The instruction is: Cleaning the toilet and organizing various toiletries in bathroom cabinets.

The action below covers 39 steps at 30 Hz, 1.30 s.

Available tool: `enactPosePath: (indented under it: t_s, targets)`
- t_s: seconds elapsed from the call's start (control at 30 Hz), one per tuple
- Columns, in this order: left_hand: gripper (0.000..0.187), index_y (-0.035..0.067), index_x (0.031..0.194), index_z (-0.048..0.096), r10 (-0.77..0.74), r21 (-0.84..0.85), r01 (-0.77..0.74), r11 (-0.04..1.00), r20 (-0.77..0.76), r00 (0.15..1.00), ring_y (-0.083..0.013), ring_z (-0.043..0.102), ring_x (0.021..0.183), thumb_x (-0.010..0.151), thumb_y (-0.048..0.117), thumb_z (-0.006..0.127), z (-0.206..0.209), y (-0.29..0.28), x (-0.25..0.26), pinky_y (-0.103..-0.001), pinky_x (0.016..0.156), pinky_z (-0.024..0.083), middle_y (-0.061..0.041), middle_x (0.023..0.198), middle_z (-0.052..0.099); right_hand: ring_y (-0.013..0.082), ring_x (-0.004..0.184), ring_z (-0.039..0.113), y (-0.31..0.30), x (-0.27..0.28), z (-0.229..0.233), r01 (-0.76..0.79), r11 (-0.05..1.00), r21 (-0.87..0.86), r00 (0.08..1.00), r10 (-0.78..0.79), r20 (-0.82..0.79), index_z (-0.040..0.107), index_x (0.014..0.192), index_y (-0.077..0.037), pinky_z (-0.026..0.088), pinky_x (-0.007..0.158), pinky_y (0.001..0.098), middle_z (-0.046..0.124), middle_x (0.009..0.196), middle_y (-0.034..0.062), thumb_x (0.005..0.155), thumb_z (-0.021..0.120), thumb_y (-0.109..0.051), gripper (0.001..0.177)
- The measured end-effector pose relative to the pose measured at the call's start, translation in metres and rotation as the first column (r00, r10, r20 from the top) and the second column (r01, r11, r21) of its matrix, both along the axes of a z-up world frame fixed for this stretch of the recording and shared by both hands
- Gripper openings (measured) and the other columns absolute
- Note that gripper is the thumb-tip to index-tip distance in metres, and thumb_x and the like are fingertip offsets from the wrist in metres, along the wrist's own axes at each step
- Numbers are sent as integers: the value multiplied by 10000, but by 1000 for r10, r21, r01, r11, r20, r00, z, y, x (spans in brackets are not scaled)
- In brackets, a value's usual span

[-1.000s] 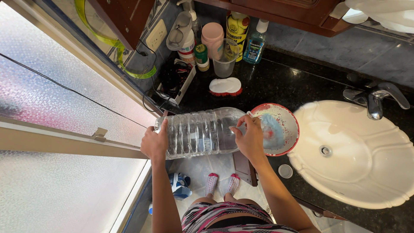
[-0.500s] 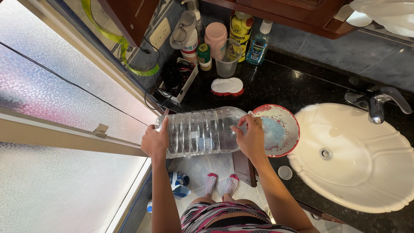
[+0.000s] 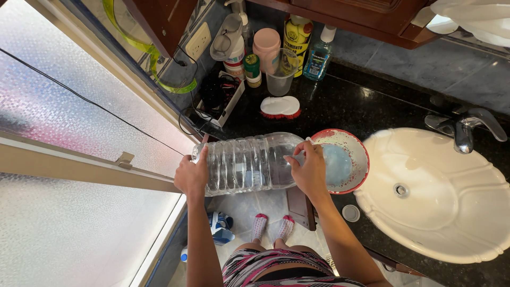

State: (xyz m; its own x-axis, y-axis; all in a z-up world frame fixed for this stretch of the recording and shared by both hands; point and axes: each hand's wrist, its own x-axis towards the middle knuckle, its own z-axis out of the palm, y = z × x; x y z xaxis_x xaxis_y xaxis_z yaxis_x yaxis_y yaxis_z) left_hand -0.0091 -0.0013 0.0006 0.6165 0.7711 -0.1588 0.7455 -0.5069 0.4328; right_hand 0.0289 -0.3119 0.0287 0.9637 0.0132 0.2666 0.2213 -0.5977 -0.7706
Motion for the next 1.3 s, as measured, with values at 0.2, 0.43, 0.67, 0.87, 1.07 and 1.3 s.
enactPosePath:
  t_s: [0.2,0.43,0.67,0.87,1.07,1.3]
  targets:
    - [938,50,1306,686,0,17,0,1000,2,1000,-353,727,1014,858,846,472,-7,3,1,-489,870,544,-190,1039,759,220,781,485,0,0,-3,-1,1000,-4,1000,1,7,573,916,-96,448,679,377,488,831,67,781,866,-145,327]
    - [919,64,1315,682,1,-16,-2,1000,-33,999,-338,731,1005,874,836,454,-7,2,1,-485,861,550,-185,1041,762,226,767,487,1,-1,0,22,1000,-12,1000,-22,21,577,924,-101,447,665,376,484,869,74,781,874,-146,333]
    - [889,65,1300,696,17,-89,-17,996,0,1000,-330,729,1018,881,814,465,-39,5,2,-470,877,547,-183,1036,765,214,736,537,8,-8,34,-20,999,-28,998,22,59,585,934,-118,458,615,353,515,946,66,748,888,-193,363]
    - [934,58,1261,719,55,-257,-31,966,90,994,-332,702,1107,841,843,437,-58,-8,3,-450,986,496,-180,1083,768,203,665,527,23,-10,96,-17,998,-59,995,23,98,597,877,-116,436,583,361,529,916,36,680,945,-268,428]
    - [890,122,1248,741,110,-472,-67,879,64,992,-359,646,1162,848,832,385,-100,-16,13,-450,1016,456,-155,1188,725,148,649,426,38,0,155,-132,990,-49,972,139,191,591,871,-93,355,550,313,453,821,35,712,945,-239,414]
    - [894,-12,1425,586,235,-847,283,451,418,877,-355,656,1191,974,726,358,-127,-41,35,-459,1014,505,-200,1290,687,49,698,387,26,50,217,-505,662,554,795,606,0,565,984,-89,296,599,240,453,804,-61,961,758,-167,209]
